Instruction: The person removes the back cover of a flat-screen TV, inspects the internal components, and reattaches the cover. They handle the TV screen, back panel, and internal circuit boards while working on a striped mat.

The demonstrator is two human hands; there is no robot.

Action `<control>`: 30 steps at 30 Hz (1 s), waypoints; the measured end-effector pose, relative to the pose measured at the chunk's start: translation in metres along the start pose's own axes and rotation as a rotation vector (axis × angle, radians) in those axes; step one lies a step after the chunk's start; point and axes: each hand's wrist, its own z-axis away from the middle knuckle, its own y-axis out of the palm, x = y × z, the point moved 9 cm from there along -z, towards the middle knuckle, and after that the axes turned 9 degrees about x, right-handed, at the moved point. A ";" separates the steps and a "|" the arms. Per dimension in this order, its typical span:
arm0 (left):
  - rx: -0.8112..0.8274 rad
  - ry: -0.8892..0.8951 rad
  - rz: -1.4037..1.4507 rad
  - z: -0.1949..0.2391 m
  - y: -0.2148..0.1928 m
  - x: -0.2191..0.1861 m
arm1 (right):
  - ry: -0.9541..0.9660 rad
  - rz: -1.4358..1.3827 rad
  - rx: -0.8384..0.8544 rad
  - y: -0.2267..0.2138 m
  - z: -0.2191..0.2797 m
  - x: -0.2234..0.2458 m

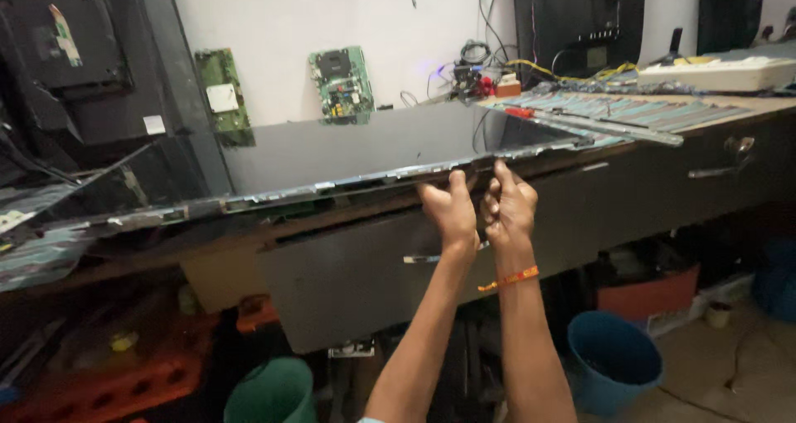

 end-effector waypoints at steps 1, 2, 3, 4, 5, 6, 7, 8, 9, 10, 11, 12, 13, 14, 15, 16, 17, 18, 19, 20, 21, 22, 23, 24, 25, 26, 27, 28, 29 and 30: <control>0.013 0.056 0.014 -0.005 0.004 -0.003 | -0.008 0.010 -0.005 0.001 -0.006 0.002; 0.023 0.105 0.026 -0.006 0.005 -0.006 | -0.009 0.022 -0.015 0.000 -0.007 0.003; 0.033 0.155 0.037 -0.007 0.007 -0.009 | -0.025 0.030 0.011 0.003 -0.011 0.005; 0.038 0.100 0.044 -0.005 0.005 -0.001 | -0.030 0.039 0.025 0.000 -0.009 0.004; 0.042 0.046 0.052 -0.005 0.003 0.006 | -0.017 0.040 0.027 -0.004 -0.006 0.001; 0.050 0.000 0.066 -0.005 0.004 0.010 | -0.014 0.040 0.036 -0.005 -0.007 0.001; 0.045 -0.042 0.094 0.000 0.002 0.014 | -0.002 0.029 0.014 -0.009 -0.004 -0.001; 0.042 -0.070 0.129 -0.002 0.005 0.015 | 0.000 0.018 0.006 -0.007 -0.007 0.001; 0.039 -0.097 0.164 -0.003 0.008 0.014 | 0.002 0.006 -0.003 -0.005 -0.009 0.003; 0.045 -0.057 0.161 -0.003 0.008 0.009 | -0.006 -0.006 0.000 -0.003 -0.010 0.004; 0.051 -0.017 0.158 -0.002 0.008 0.004 | -0.014 -0.018 0.003 -0.002 -0.009 0.004; 0.060 0.025 0.155 0.000 0.008 -0.001 | -0.024 -0.031 0.008 -0.001 -0.008 0.005; 0.065 0.018 0.169 0.000 0.009 -0.001 | -0.030 -0.034 0.009 0.001 -0.007 0.006; 0.071 0.010 0.180 0.000 0.009 -0.001 | -0.036 -0.037 0.007 0.001 -0.006 0.005; 0.076 0.001 0.192 0.000 0.009 0.000 | -0.041 -0.041 0.004 0.002 -0.005 0.005; 0.082 -0.002 0.212 -0.001 0.010 0.000 | -0.060 -0.040 0.002 0.003 -0.005 0.005; 0.088 -0.006 0.231 -0.002 0.011 0.001 | -0.079 -0.038 0.000 0.005 -0.005 0.006; 0.092 -0.011 0.249 -0.002 0.010 0.002 | -0.095 -0.037 -0.004 0.006 -0.004 0.006; 0.097 -0.006 0.252 -0.002 0.010 0.002 | -0.103 -0.038 -0.015 0.006 -0.004 0.006; 0.103 0.005 0.257 -0.003 0.011 0.000 | -0.114 -0.039 -0.021 0.007 -0.006 0.008; 0.109 0.015 0.263 -0.004 0.011 -0.001 | -0.124 -0.040 -0.027 0.009 -0.008 0.009; 0.097 0.007 0.196 -0.002 0.009 -0.001 | -0.129 -0.045 -0.028 0.009 -0.006 0.008; 0.084 -0.001 0.130 0.000 0.006 -0.002 | -0.134 -0.051 -0.029 0.010 -0.003 0.007; 0.073 -0.005 0.066 -0.001 0.005 -0.003 | -0.142 -0.056 -0.025 0.012 -0.005 0.007; 0.083 -0.011 0.123 -0.002 0.006 -0.004 | -0.141 -0.038 -0.028 0.013 -0.005 0.007; 0.097 -0.020 0.178 -0.002 0.008 -0.004 | -0.141 -0.020 -0.036 0.012 -0.005 0.008; 0.112 -0.030 0.234 -0.002 0.011 -0.003 | -0.142 -0.002 -0.043 0.011 -0.005 0.009; 0.119 -0.024 0.261 -0.001 0.011 -0.004 | -0.127 -0.016 -0.027 0.010 -0.004 0.008; 0.126 -0.019 0.288 0.000 0.012 -0.005 | -0.113 -0.029 -0.012 0.009 -0.003 0.007; 0.136 -0.010 0.315 -0.001 0.014 -0.006 | -0.101 -0.046 0.007 0.010 -0.003 0.007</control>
